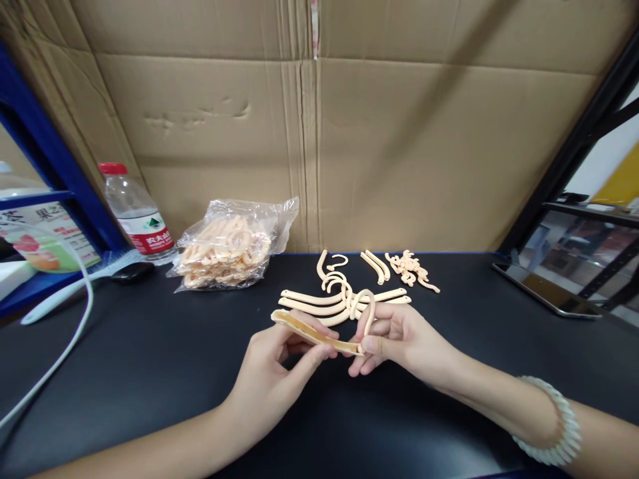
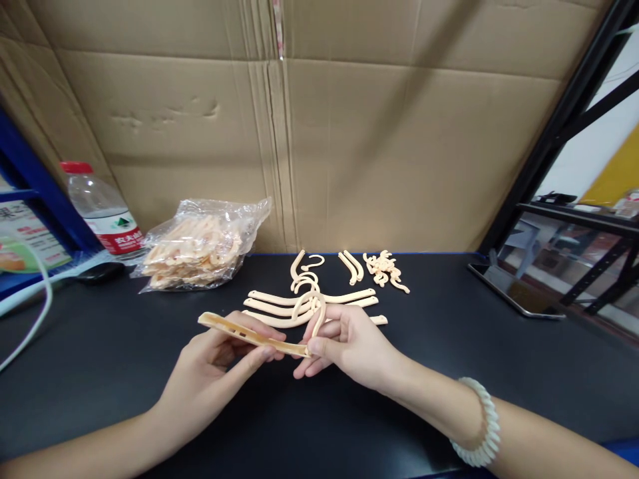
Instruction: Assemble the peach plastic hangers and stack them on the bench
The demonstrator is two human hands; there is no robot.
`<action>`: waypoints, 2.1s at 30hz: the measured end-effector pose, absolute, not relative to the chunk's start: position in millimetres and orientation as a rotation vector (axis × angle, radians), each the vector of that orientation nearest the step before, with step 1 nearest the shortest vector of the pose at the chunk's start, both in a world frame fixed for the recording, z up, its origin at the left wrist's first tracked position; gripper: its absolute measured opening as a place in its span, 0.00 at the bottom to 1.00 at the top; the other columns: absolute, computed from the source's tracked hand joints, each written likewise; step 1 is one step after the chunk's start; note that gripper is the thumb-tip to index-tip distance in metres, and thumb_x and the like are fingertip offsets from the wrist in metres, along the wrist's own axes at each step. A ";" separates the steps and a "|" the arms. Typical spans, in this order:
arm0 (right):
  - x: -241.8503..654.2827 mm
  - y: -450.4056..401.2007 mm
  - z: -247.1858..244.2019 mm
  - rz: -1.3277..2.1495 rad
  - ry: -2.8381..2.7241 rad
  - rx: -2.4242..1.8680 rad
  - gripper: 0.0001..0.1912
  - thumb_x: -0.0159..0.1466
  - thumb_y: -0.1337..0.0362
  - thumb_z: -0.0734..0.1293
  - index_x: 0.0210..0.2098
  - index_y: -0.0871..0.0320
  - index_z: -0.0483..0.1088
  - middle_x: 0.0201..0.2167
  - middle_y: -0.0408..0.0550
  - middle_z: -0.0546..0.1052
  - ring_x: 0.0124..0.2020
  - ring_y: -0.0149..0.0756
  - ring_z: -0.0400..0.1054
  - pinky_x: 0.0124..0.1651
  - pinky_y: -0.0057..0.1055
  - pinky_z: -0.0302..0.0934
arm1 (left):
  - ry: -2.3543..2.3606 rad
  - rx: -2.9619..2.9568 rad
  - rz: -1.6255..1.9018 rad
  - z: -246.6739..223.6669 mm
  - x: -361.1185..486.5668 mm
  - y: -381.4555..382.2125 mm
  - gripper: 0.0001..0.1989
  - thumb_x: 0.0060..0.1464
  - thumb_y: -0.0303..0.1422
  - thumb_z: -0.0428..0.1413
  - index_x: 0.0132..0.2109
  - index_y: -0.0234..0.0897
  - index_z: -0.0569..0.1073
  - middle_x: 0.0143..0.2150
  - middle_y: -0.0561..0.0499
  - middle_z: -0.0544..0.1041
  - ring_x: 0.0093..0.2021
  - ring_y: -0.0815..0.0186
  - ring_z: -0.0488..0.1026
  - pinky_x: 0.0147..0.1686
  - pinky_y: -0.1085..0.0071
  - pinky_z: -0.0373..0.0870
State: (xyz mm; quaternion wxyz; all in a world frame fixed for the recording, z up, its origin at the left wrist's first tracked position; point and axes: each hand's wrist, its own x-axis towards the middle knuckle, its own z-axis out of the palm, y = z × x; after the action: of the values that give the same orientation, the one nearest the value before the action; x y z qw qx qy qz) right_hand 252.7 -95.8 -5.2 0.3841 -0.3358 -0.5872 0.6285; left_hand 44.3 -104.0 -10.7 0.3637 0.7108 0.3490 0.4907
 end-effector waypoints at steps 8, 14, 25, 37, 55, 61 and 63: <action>251.3 -96.9 -5.3 1.567 -1.495 -0.830 0.16 0.55 0.56 0.73 0.31 0.61 0.66 0.26 0.48 0.77 0.29 0.40 0.76 0.34 0.32 0.71 | 0.923 1.805 1.268 -7.1 47.5 -108.4 0.03 0.51 0.31 0.60 0.34 0.39 0.74 0.33 0.51 0.78 0.31 0.64 0.77 0.31 0.72 0.77; 250.3 -95.7 -7.3 1.575 -1.451 -0.791 0.16 0.55 0.56 0.74 0.31 0.60 0.68 0.30 0.47 0.77 0.34 0.38 0.75 0.37 0.34 0.70 | 0.888 1.526 1.269 -6.3 52.9 -104.9 0.07 0.51 0.33 0.60 0.35 0.37 0.70 0.32 0.53 0.76 0.30 0.67 0.76 0.31 0.73 0.77; 242.3 -94.1 -12.1 1.511 -1.440 -0.846 0.17 0.48 0.56 0.77 0.27 0.61 0.71 0.22 0.42 0.71 0.20 0.27 0.64 0.22 0.25 0.64 | 0.888 1.351 1.118 -7.5 57.7 -97.7 0.15 0.49 0.37 0.62 0.41 0.35 0.69 0.34 0.52 0.74 0.30 0.67 0.76 0.31 0.72 0.76; 312.2 -28.4 5.3 0.189 -1.965 -1.060 0.06 0.62 0.62 0.66 0.34 0.57 0.74 0.30 0.49 0.77 0.34 0.39 0.71 0.39 0.38 0.68 | 0.947 1.236 0.981 -4.5 58.1 -101.6 0.13 0.45 0.36 0.65 0.30 0.33 0.69 0.31 0.53 0.74 0.33 0.68 0.74 0.38 0.73 0.73; 338.1 17.3 -15.0 -0.314 -2.377 -1.024 0.10 0.63 0.73 0.63 0.34 0.57 0.76 0.36 0.51 0.73 0.39 0.41 0.63 0.42 0.38 0.62 | 0.892 1.112 1.008 -8.7 56.3 -98.9 0.14 0.46 0.35 0.66 0.39 0.31 0.76 0.33 0.50 0.78 0.33 0.68 0.76 0.37 0.76 0.74; 324.0 -3.8 0.9 0.171 -1.731 -0.996 0.10 0.65 0.60 0.63 0.42 0.57 0.71 0.22 0.41 0.66 0.24 0.31 0.61 0.28 0.29 0.57 | 0.835 0.994 1.015 -6.0 54.1 -98.4 0.14 0.47 0.30 0.65 0.41 0.29 0.76 0.33 0.46 0.78 0.36 0.66 0.76 0.41 0.75 0.74; 317.9 -14.2 4.7 0.403 -1.572 -0.959 0.12 0.64 0.57 0.63 0.44 0.57 0.68 0.19 0.38 0.67 0.20 0.29 0.61 0.24 0.27 0.55 | 0.828 0.950 1.028 -5.3 53.3 -97.6 0.12 0.47 0.29 0.64 0.40 0.28 0.77 0.33 0.45 0.79 0.36 0.66 0.76 0.42 0.75 0.74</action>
State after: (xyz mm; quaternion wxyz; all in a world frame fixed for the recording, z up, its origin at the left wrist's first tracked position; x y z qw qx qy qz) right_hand 317.9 -14.2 4.7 0.5877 -0.4116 -0.6747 0.1730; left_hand 53.3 -97.6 -5.3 0.6872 0.4243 0.3700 0.4591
